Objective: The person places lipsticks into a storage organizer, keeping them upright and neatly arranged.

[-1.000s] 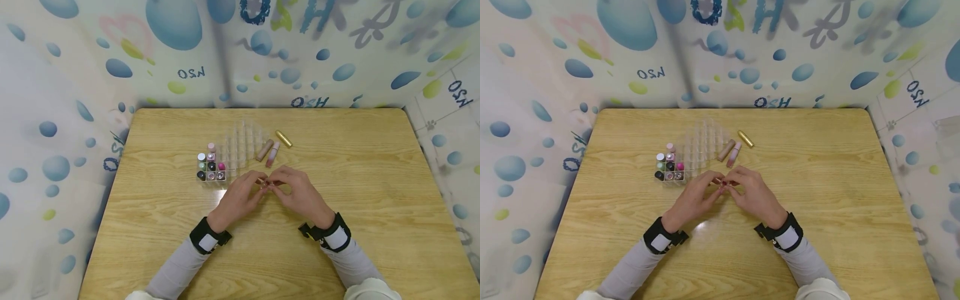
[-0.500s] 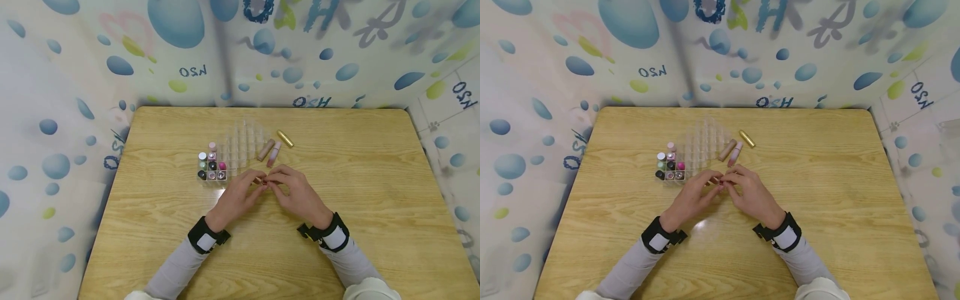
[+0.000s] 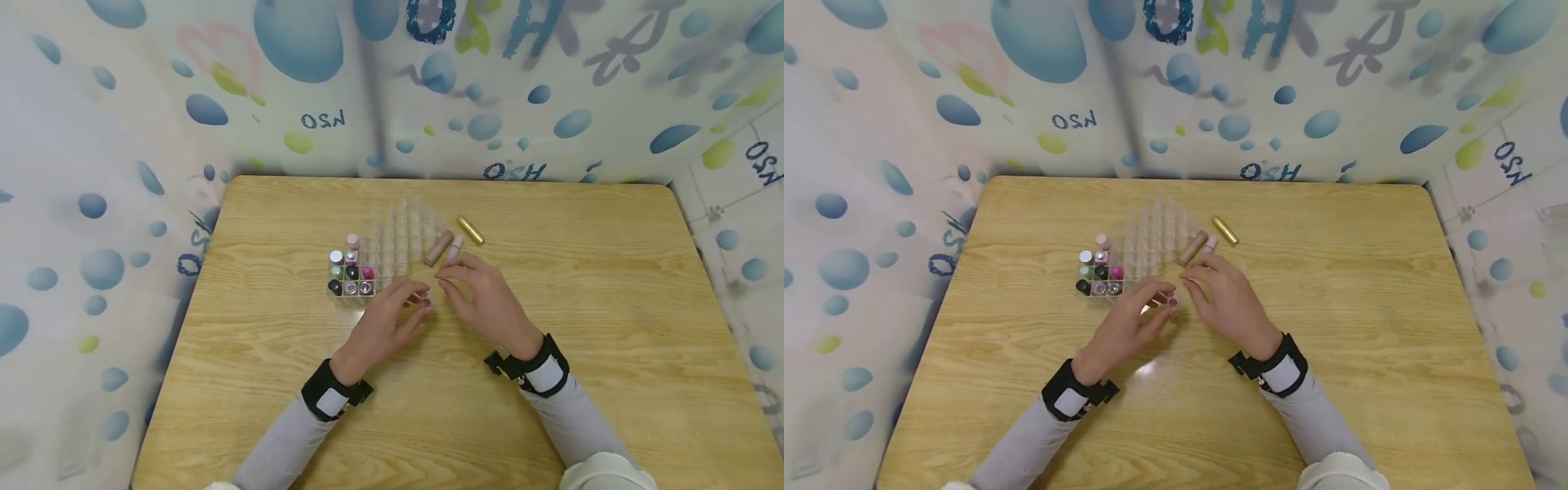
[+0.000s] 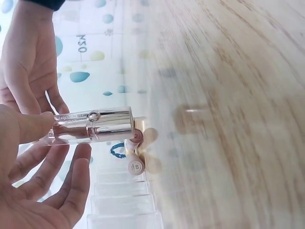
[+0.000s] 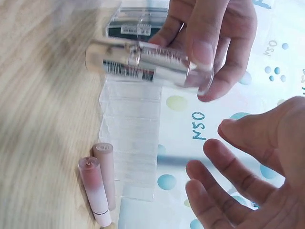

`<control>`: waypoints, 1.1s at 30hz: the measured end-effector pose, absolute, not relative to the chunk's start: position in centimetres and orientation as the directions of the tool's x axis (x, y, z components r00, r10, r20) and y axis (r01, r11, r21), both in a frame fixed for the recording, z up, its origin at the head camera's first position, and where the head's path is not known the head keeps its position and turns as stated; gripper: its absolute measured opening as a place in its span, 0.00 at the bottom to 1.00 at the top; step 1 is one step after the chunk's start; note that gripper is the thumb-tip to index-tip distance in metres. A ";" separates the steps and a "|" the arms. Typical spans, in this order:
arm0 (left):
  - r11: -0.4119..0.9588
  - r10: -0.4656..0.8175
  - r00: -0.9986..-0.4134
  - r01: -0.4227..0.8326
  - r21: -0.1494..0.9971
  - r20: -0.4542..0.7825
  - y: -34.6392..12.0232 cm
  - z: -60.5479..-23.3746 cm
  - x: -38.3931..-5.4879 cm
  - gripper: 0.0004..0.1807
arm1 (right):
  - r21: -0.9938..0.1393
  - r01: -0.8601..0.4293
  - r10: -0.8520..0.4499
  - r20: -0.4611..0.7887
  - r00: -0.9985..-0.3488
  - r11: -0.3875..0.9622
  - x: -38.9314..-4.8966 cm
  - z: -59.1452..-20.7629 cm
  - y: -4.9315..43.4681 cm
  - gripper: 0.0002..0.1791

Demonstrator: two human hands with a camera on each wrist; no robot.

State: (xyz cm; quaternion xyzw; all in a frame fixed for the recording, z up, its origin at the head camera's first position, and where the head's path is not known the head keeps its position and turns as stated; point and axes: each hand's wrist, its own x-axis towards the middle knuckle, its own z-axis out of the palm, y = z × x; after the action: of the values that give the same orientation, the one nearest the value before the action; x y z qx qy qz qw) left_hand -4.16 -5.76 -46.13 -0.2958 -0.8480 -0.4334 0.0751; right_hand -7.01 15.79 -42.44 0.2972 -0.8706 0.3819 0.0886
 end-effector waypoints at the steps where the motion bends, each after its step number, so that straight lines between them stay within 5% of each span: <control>1: 0.447 0.438 -0.814 0.566 0.693 0.383 -5.8 -46.1 -4.1 0.14 | -0.609 -0.583 -0.442 0.386 -0.810 0.537 -7.3 -42.4 15.7 0.08; 33: 0.467 0.447 -0.809 0.576 0.671 0.383 -6.9 -45.0 -3.6 0.15 | -0.604 -0.454 -0.316 0.326 -0.891 0.656 -15.1 -46.2 13.9 0.12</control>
State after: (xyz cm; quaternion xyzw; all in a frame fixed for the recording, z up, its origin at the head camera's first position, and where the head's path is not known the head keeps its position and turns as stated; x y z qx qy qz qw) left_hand -3.64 -6.88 -45.00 -0.2997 -0.8530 -0.4203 0.0766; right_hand -15.05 13.91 -46.17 0.2127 -0.9047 0.3564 0.0966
